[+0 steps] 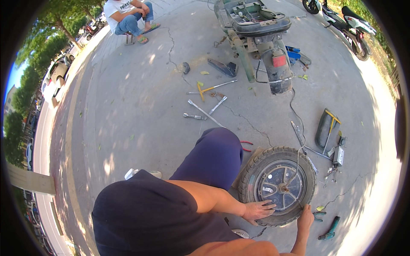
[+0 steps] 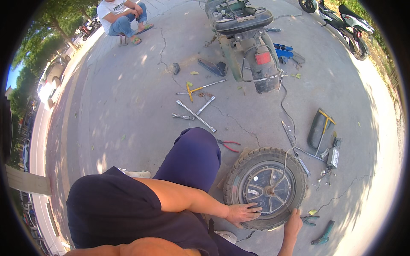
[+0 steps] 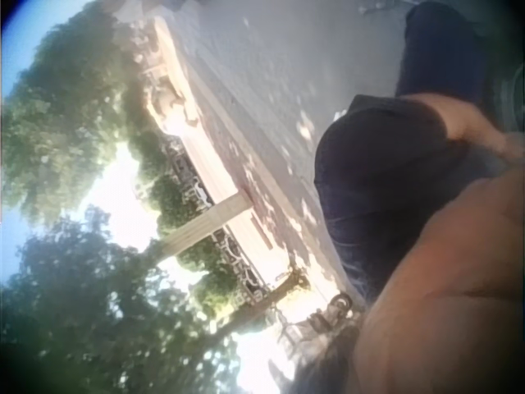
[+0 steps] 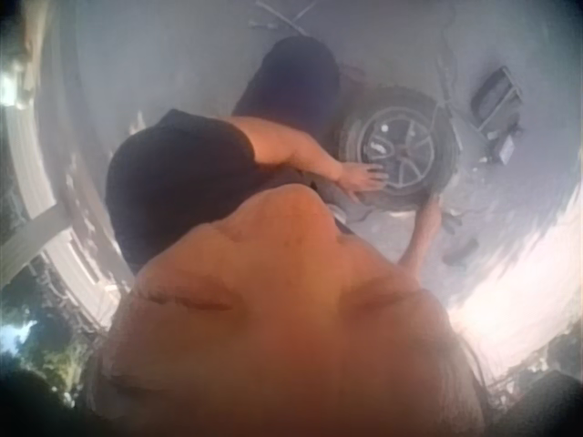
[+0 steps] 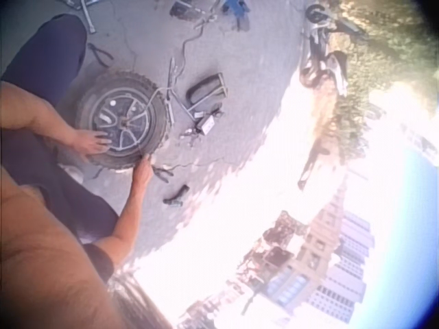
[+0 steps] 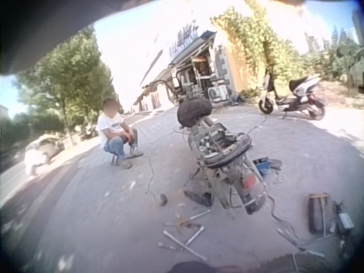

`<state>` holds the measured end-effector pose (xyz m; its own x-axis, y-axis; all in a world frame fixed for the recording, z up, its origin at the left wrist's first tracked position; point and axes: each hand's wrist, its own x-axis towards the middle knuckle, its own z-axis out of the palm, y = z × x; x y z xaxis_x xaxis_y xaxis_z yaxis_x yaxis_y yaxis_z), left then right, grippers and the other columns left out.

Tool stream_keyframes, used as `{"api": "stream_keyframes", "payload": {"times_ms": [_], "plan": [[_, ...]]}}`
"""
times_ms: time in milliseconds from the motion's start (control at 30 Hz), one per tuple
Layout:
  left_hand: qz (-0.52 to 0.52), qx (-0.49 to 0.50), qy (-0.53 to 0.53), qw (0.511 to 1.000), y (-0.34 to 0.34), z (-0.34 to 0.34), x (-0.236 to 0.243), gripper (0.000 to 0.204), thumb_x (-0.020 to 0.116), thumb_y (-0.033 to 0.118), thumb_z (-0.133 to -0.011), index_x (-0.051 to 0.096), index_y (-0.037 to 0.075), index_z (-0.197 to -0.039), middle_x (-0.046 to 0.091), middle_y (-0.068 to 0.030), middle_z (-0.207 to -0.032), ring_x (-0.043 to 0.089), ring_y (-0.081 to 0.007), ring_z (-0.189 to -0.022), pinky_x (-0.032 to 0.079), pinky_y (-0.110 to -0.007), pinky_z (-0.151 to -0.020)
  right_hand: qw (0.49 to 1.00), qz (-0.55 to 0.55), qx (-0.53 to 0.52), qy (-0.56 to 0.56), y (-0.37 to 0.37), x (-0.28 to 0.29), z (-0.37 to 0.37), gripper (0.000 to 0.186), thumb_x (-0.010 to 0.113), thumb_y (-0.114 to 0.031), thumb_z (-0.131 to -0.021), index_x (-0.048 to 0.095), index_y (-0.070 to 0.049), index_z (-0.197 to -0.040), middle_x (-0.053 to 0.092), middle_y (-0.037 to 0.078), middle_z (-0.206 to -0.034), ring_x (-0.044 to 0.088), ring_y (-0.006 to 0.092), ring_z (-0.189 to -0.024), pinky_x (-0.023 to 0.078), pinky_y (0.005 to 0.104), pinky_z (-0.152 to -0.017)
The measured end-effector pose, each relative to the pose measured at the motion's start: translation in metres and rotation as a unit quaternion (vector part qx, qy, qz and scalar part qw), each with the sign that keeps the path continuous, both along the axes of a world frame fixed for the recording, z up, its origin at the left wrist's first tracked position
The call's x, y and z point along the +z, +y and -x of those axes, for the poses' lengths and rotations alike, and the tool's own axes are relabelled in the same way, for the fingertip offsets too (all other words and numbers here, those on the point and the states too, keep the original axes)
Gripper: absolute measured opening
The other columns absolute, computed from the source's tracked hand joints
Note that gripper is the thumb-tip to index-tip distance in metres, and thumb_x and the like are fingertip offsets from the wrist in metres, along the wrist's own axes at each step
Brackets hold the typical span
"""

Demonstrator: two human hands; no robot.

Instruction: The person sits on the ground and works on a motorcycle tire, using hands and tools to remove and reposition the tire on the rim. They repeatedly adjust the tire bead and use a tool to pry the tire into place.

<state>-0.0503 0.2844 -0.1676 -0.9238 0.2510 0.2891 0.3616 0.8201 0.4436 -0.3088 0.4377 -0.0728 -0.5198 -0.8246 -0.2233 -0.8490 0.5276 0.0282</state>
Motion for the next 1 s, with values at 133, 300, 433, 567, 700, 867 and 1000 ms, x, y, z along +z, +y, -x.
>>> {"api": "stream_keyframes", "payload": {"times_ms": [133, 300, 433, 567, 700, 867, 1000], "plan": [[-0.002, -0.002, -0.001, 1.0, 0.001, 0.0, -0.002, 0.103, 0.073, 0.056, -0.071, 0.04, -0.011, -0.141, 0.039, -0.0221, -0.148, 0.014, -0.0416, -0.149, 0.009, -0.06, -0.12, 0.999, -0.002, 0.023, 0.036, -0.005, 0.003, 0.002, 0.022, 0.057, 0.007, -0.078, 0.051, -0.003, -0.097, 0.057, 0.019, -0.097, 0.066, 0.0391, -0.075, 0.051, 0.0471, -0.06], [-0.007, -0.004, 0.001, 1.0, 0.0, 0.001, -0.004, 0.104, 0.074, 0.056, -0.07, 0.039, -0.011, -0.141, 0.038, -0.0218, -0.148, 0.014, -0.0415, -0.149, 0.009, -0.06, -0.12, 0.997, 0.014, 0.04, 0.07, -0.009, 0.002, 0.009, 0.016, 0.055, 0.005, -0.081, 0.052, -0.003, -0.094, 0.056, 0.017, -0.095, 0.066, 0.0374, -0.073, 0.051, 0.0456, -0.059], [-0.011, -0.005, -0.006, 1.0, 0.005, 0.002, -0.006, 0.105, 0.075, 0.056, -0.068, 0.039, -0.011, -0.141, 0.038, -0.0217, -0.148, 0.014, -0.0416, -0.149, 0.008, -0.06, -0.121, 0.993, 0.031, 0.065, 0.092, -0.017, 0.0, 0.02, 0.011, 0.053, 0.004, -0.083, 0.053, -0.003, -0.091, 0.056, 0.018, -0.095, 0.065, 0.0361, -0.077, 0.052, 0.0448, -0.062], [-0.019, 0.005, -0.003, 1.0, 0.0, 0.0, -0.003, 0.107, 0.077, 0.056, -0.066, 0.039, -0.011, -0.14, 0.038, -0.0214, -0.148, 0.015, -0.0413, -0.149, 0.007, -0.06, -0.121, 0.992, 0.062, 0.079, 0.079, -0.036, 0.001, 0.024, 0.01, 0.054, 0.002, -0.081, 0.053, -0.003, -0.09, 0.056, 0.018, -0.095, 0.063, 0.0359, -0.083, 0.051, 0.0453, -0.066], [-0.017, -0.01, -0.031, 0.999, -0.003, 0.001, 0.006, 0.098, 0.072, 0.053, -0.072, 0.041, -0.008, -0.141, 0.039, -0.0193, -0.149, 0.016, -0.0392, -0.149, 0.012, -0.06, -0.12, 0.992, 0.065, 0.082, 0.073, -0.046, -0.001, 0.02, 0.011, 0.055, 0.001, -0.079, 0.054, -0.003, -0.09, 0.056, 0.018, -0.093, 0.063, 0.0356, -0.085, 0.05, 0.0458, -0.067], [-0.023, -0.009, -0.025, 0.999, -0.004, -0.002, 0.006, 0.098, 0.073, 0.052, -0.072, 0.041, -0.009, -0.141, 0.039, -0.0195, -0.149, 0.016, -0.0398, -0.149, 0.013, -0.06, -0.12, 0.99, 0.053, 0.126, 0.03, -0.052, 0.0, 0.008, 0.008, 0.056, 0.0, -0.079, 0.056, -0.002, -0.086, 0.055, 0.017, -0.09, 0.061, 0.0357, -0.086, 0.049, 0.0464, -0.071], [-0.015, -0.01, -0.024, 1.0, -0.005, -0.002, 0.011, 0.097, 0.074, 0.052, -0.072, 0.042, -0.009, -0.14, 0.038, -0.0195, -0.148, 0.015, -0.0402, -0.149, 0.013, -0.06, -0.12, 0.989, 0.068, 0.131, 0.007, -0.052, -0.003, 0.007, 0.003, 0.058, -0.002, -0.079, 0.057, -0.003, -0.082, 0.055, 0.016, -0.089, 0.06, 0.0364, -0.086, 0.049, 0.0475, -0.073]]}}
